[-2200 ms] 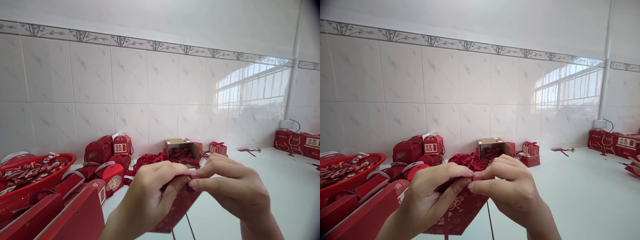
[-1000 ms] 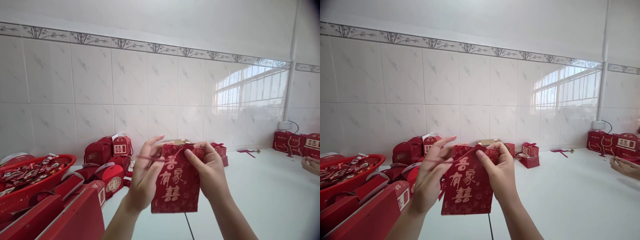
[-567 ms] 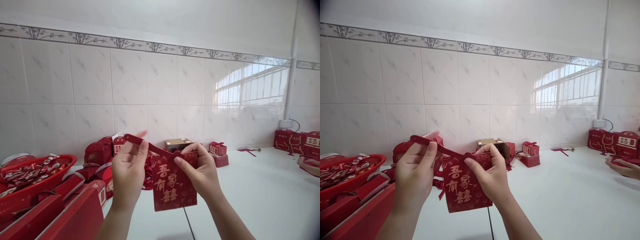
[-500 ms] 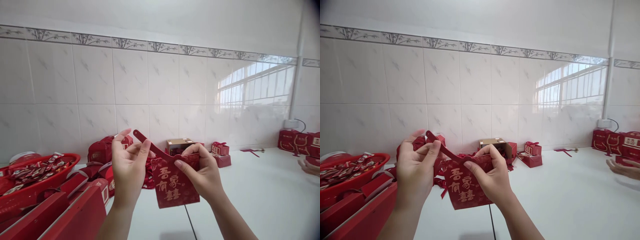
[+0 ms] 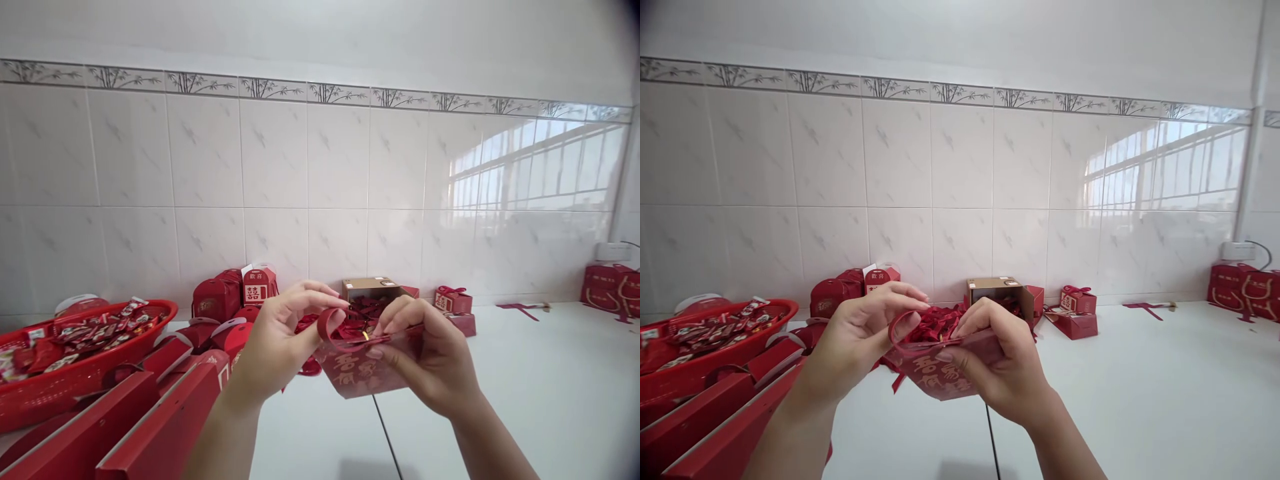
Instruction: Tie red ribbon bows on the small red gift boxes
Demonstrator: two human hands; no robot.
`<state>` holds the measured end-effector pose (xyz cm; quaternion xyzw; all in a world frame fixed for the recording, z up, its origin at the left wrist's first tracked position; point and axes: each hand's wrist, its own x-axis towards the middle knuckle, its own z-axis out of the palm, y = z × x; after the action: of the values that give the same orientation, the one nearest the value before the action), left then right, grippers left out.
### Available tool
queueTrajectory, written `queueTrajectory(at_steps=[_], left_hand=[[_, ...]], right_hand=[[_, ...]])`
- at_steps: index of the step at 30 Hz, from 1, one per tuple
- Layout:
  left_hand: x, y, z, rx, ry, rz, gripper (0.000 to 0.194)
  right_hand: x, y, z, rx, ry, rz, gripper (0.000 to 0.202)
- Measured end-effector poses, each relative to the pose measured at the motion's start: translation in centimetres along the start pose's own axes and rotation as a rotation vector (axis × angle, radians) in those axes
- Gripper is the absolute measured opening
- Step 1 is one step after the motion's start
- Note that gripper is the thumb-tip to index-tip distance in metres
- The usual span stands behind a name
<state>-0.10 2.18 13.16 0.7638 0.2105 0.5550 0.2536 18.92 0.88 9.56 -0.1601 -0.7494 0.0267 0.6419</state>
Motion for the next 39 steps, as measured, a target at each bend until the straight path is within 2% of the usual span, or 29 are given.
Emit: queueTrajectory(at_steps=[3, 6, 14, 18, 26, 30, 35, 39], left_hand=[[-0.3, 0.5, 0.5, -0.046, -0.065, -0.091, 0.012], [-0.6, 0.9, 0.9, -0.160, -0.123, -0.149, 0.015], [-0.9, 1.7, 1.5, -0.238, -0.064, -0.053, 0.009], [-1.2, 1.9, 1.5, -0.182, -0.124, 0.020, 0.009], [-1.2, 1.5, 0.7, -0.095, -0.246, 0.277, 0.018], [-1.4, 1.7, 0.8, -0.075, -0.232, 0.252, 0.020], [-1.7, 2.0, 1.0, -0.106, -0.233, 0.138, 0.028], [-1.8, 2.0, 0.9, -0.117, -0.245, 0.091, 0.039]], right_hand=[[0.0, -0.4, -0.1, -0.029, -0.025, -0.134, 0.020], [-0.1, -0.7, -0.2, -0.046, -0.026, -0.208, 0.024], [-0.1, -1.0, -0.5, -0.061, -0.014, -0.238, 0.026], [-0.1, -1.1, -0.5, -0.062, 0.003, -0.203, 0.024], [-0.3, -1.1, -0.3, -0.028, 0.016, -0.221, 0.029], [-0.2, -1.3, -0.3, -0.073, 0.032, -0.263, 0.028], [-0.2, -1.5, -0.5, -0.077, 0.040, -0.322, 0.027], [-0.2, -1.8, -0.7, -0.122, 0.036, -0.353, 0.028]])
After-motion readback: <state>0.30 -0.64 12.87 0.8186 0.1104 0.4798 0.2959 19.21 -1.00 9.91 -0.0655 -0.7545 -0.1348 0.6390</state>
